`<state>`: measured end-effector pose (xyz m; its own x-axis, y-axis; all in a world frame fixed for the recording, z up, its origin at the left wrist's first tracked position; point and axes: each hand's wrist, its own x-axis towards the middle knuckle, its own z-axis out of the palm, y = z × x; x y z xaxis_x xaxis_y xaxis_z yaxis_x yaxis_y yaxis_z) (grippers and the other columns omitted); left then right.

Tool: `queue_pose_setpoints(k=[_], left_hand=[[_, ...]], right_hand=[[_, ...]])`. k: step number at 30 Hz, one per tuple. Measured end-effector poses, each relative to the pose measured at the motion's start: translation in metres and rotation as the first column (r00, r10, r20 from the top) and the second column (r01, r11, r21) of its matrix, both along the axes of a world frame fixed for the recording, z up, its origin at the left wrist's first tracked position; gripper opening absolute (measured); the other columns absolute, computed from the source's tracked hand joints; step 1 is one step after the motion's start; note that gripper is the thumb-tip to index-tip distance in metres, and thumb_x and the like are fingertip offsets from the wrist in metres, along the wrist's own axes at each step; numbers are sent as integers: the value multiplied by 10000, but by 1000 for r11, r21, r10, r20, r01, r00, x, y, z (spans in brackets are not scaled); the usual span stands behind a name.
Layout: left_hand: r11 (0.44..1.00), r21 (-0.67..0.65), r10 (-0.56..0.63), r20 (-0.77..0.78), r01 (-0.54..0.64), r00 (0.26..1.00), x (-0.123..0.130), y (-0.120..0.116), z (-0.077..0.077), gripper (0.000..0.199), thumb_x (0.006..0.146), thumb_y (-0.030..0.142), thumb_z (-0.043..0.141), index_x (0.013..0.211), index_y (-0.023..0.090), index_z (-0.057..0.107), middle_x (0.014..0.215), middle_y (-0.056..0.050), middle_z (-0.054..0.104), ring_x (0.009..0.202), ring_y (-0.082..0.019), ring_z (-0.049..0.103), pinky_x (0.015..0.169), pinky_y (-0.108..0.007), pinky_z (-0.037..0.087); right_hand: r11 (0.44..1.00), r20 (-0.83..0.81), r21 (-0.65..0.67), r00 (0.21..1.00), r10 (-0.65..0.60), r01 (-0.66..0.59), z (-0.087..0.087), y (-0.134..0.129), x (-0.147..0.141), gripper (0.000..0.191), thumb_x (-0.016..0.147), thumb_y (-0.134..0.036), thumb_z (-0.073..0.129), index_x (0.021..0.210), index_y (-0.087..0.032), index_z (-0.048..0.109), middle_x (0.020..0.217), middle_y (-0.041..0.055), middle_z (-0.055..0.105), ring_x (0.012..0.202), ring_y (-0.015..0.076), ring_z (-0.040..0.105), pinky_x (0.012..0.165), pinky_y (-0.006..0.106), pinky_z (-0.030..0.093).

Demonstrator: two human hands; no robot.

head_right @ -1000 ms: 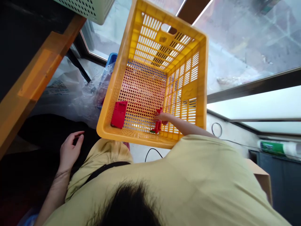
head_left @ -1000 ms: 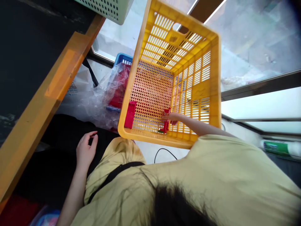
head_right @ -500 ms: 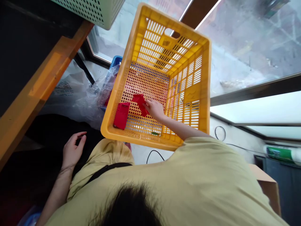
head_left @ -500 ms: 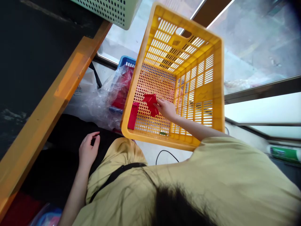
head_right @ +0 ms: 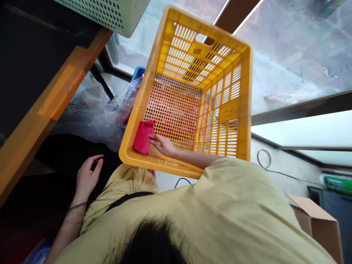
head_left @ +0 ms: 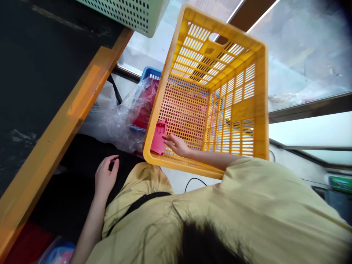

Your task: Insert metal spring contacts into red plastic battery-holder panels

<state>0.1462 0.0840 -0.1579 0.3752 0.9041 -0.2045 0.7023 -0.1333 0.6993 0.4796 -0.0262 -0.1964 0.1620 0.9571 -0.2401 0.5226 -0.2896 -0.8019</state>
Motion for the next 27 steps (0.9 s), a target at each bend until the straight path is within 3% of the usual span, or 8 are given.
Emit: queue_pose_setpoints(k=[6,12,16,20,23,27], left_hand=[[1000,5,-5,-10,5,1000,-1,0,-3,355,909,471,490,1055,205,673,1029,-64,695,951,-219,651,871,-326,500],[1000,6,-16,-10,16,1000,-1,0,-4,357,915,465,490,1059,194,672,1073,-70,693,961,-219,647,867,-325,502],[1000,8,-17,-6,17,1000,-2,-1,-4,359,916,463,491,1064,189,671,1063,-71,694,964,-224,650,865,-328,506],[1000,10,-12,-1,12,1000,-3,-1,-3,352,914,460,498,1063,193,673,1029,-64,698,940,-220,657,857,-327,509],[1000,13,-13,1,13,1000,-3,-1,-4,345,913,455,502,1060,195,674,1026,-61,697,935,-217,656,848,-323,510],[1000,15,-15,-3,15,1000,-2,0,-5,340,916,453,503,1066,199,673,1037,-62,694,937,-214,654,835,-318,508]], right_hand=[[997,-161,-30,985,-69,66,-20,3,-1,266,881,-417,630,1054,-214,624,1222,95,676,1115,246,638,995,440,480],[990,-383,-111,915,-126,89,-42,16,4,303,800,-430,722,839,-160,590,783,24,657,801,181,667,821,397,563],[982,-467,-144,866,-177,123,-43,16,8,321,777,-424,743,839,-169,558,707,-14,612,734,146,645,776,366,580],[978,-470,-147,860,-198,145,-21,21,36,310,740,-431,751,902,-183,659,863,43,710,797,154,665,815,361,578],[981,-419,-123,888,-187,149,8,29,67,318,734,-420,750,960,-197,745,987,63,736,886,178,676,866,375,565],[986,-285,-22,944,-164,165,49,37,94,274,762,-409,729,957,-226,790,971,53,739,913,193,669,869,384,549]])
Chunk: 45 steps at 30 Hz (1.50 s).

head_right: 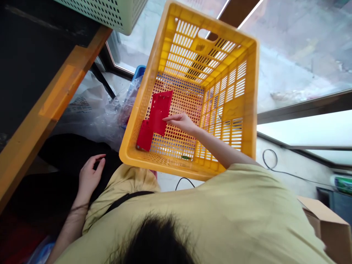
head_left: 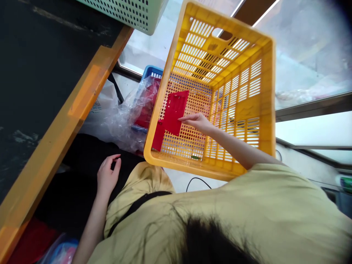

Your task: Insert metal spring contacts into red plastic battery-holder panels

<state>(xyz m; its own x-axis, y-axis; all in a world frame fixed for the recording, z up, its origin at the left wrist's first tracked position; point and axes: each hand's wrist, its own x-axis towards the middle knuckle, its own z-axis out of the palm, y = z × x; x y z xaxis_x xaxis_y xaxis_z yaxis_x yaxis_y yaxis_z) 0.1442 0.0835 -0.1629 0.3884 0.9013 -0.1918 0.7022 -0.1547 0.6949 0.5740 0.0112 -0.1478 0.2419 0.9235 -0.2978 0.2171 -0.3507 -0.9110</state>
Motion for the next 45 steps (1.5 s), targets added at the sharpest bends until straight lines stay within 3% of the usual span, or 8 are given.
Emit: queue_pose_setpoints(k=[4,9,16,27,32,35,40,45], left_hand=[[1000,4,-7,-2,7,1000,1,0,0,340,917,457,503,1063,202,674,1039,-60,692,932,-210,650,840,-317,507],[1000,9,-8,1,8,1000,2,0,0,352,918,462,496,1062,193,671,1045,-65,693,952,-215,649,864,-326,502],[1000,7,1,-9,-1,1000,3,0,2,350,913,457,499,1055,191,677,1021,-65,695,943,-219,652,883,-335,499],[1000,10,-3,-17,3,1000,3,0,1,349,919,466,491,1056,202,673,1030,-69,696,918,-218,653,800,-319,515],[1000,14,2,-16,-2,1000,3,0,0,351,918,474,486,1041,204,673,1039,-74,694,915,-220,649,777,-316,514],[1000,15,-2,-11,2,1000,3,0,0,344,918,465,492,1042,200,673,1037,-74,693,918,-218,649,794,-318,513],[1000,18,-6,-5,6,1000,3,0,1,347,930,457,482,1058,194,669,1043,-68,691,938,-213,646,824,-320,509],[1000,14,-6,-4,6,1000,4,0,3,338,925,443,487,1054,190,669,1019,-69,692,931,-216,651,831,-324,513]], right_hand=[[993,218,120,976,-19,-8,21,5,5,304,744,-362,761,1033,-269,782,959,30,708,891,189,625,873,392,510],[963,564,267,816,-126,-36,17,11,11,127,761,-336,749,846,-252,790,762,38,656,807,208,567,852,410,452],[969,292,143,927,-234,200,-17,24,0,428,870,-606,599,827,-181,619,742,24,615,687,150,581,654,299,515],[965,234,-263,971,54,10,-101,17,-68,400,865,-517,680,740,-142,622,668,18,624,660,126,617,675,297,556],[984,377,-174,926,20,49,-98,25,-53,497,702,-444,812,1068,-148,650,1139,161,634,1171,355,557,1017,526,448],[997,352,-71,934,58,-35,-99,35,-43,624,738,-312,776,1316,-224,560,1484,114,422,1412,306,342,1168,460,321],[997,244,-52,967,70,-59,-116,42,-46,299,933,-261,569,1212,-159,603,1229,104,621,1112,210,608,995,416,491],[999,233,-27,972,-33,41,-128,40,-56,324,969,-370,560,1198,-141,577,1195,100,615,1067,207,607,938,422,510]])
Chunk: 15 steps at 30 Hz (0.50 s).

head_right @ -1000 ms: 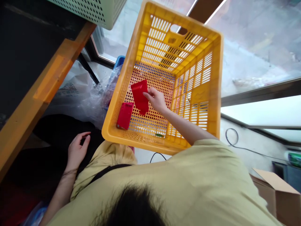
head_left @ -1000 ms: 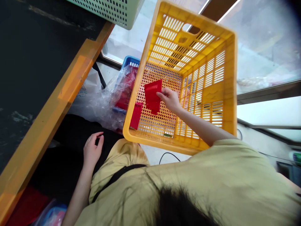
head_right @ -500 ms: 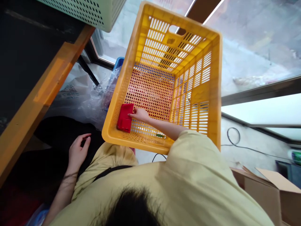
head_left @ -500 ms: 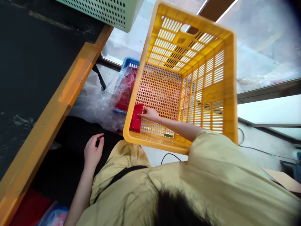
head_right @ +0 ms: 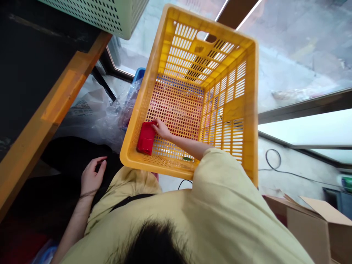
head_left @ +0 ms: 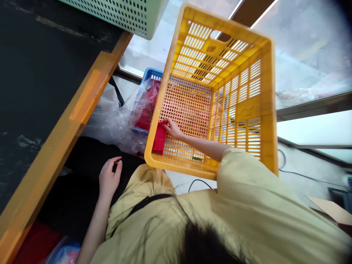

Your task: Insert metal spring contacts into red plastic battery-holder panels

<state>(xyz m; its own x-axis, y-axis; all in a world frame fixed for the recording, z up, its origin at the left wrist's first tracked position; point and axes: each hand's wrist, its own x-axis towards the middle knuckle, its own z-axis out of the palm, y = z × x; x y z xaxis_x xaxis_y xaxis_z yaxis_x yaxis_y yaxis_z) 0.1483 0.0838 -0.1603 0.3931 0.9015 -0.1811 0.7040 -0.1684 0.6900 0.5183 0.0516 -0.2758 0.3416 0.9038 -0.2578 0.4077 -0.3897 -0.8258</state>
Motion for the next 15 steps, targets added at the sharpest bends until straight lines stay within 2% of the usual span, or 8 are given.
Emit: queue_pose_setpoints(k=[5,10,13,15], left_hand=[[1000,7,-3,7,3,1000,1,0,0,337,928,453,485,1051,196,665,1036,-71,691,938,-215,647,874,-336,505],[1000,21,-4,13,4,1000,-1,-1,-3,335,930,457,480,1040,200,665,1038,-73,694,944,-214,644,884,-335,502],[1000,23,-3,11,3,1000,-1,-1,-4,332,927,457,484,1038,204,667,1031,-72,696,940,-214,647,881,-335,506],[1000,24,0,8,0,1000,-1,-1,-4,331,924,458,485,1033,204,668,1027,-74,697,936,-218,649,874,-338,508]], right_hand=[[1000,-24,21,1000,0,0,-3,3,-1,349,967,-376,563,1226,-142,560,1258,112,595,1094,213,600,952,422,501],[996,-41,56,997,69,-66,0,-1,8,349,946,-374,599,1212,-147,587,1257,106,613,1068,209,612,984,440,478],[994,-91,70,992,92,-85,-2,3,11,368,934,-361,622,1241,-159,595,1256,101,618,1099,209,609,981,434,491],[993,-138,61,984,109,-102,-7,10,13,344,919,-356,650,1197,-154,624,1205,91,642,1081,203,621,964,424,509]])
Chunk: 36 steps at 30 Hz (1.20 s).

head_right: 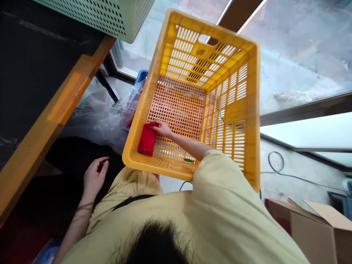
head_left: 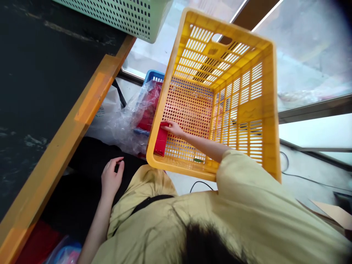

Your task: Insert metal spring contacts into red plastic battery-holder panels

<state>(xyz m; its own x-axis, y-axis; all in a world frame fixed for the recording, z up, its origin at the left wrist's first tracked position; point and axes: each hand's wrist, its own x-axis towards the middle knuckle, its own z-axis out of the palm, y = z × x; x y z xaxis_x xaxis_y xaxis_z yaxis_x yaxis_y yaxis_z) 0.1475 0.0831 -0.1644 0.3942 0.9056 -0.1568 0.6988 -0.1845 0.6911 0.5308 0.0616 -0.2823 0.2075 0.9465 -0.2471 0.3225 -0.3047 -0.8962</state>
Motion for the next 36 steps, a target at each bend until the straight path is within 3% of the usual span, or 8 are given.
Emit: queue_pose_setpoints(k=[4,11,15,21,25,31,36], left_hand=[[1000,3,-4,2,4,1000,1,1,0,327,922,452,484,1028,204,668,1021,-75,699,931,-220,652,870,-339,508],[1000,13,-17,16,16,1000,0,0,-1,325,934,450,473,1032,206,663,1030,-72,701,938,-216,649,887,-345,501],[1000,13,-21,20,21,1000,1,0,-2,324,935,456,474,1034,211,662,1027,-72,701,939,-220,651,880,-348,504],[1000,10,-22,25,22,999,1,1,-2,324,929,457,473,1023,212,663,1024,-73,705,947,-227,655,879,-358,505],[1000,3,-23,24,23,999,1,1,0,324,932,449,472,1028,207,664,997,-69,703,932,-222,656,866,-353,510],[1000,-6,-15,24,15,1000,0,1,1,325,937,444,471,1035,202,664,1000,-74,700,937,-223,652,874,-358,510],[1000,-7,-12,31,13,999,0,1,-3,336,938,454,467,1043,200,660,1023,-75,695,954,-224,644,880,-358,496]], right_hand=[[999,-56,-31,998,4,-5,-8,7,5,258,927,-341,648,1069,-125,657,1077,71,673,989,181,650,906,397,543],[994,-13,-13,994,-112,112,-11,-10,-7,285,964,-367,588,1123,-136,637,1114,78,657,1010,185,639,915,404,535],[988,52,26,987,-155,154,-13,-5,-23,280,955,-351,600,1139,-143,628,1201,90,617,1137,219,582,1015,466,470],[1000,-5,23,1000,-2,2,-5,4,-16,230,919,-332,654,1048,-142,675,1195,86,646,1118,210,609,997,451,495],[999,-10,40,1000,-4,5,4,2,-4,203,882,-321,700,1001,-156,700,1309,91,602,1262,235,525,1092,491,417],[998,-65,-44,997,-41,38,4,6,8,264,953,-359,614,1056,-122,664,1039,67,685,937,166,666,866,378,565],[994,22,-48,995,-102,103,0,5,-10,249,948,-334,623,1075,-121,644,1051,64,667,941,166,655,853,368,565]])
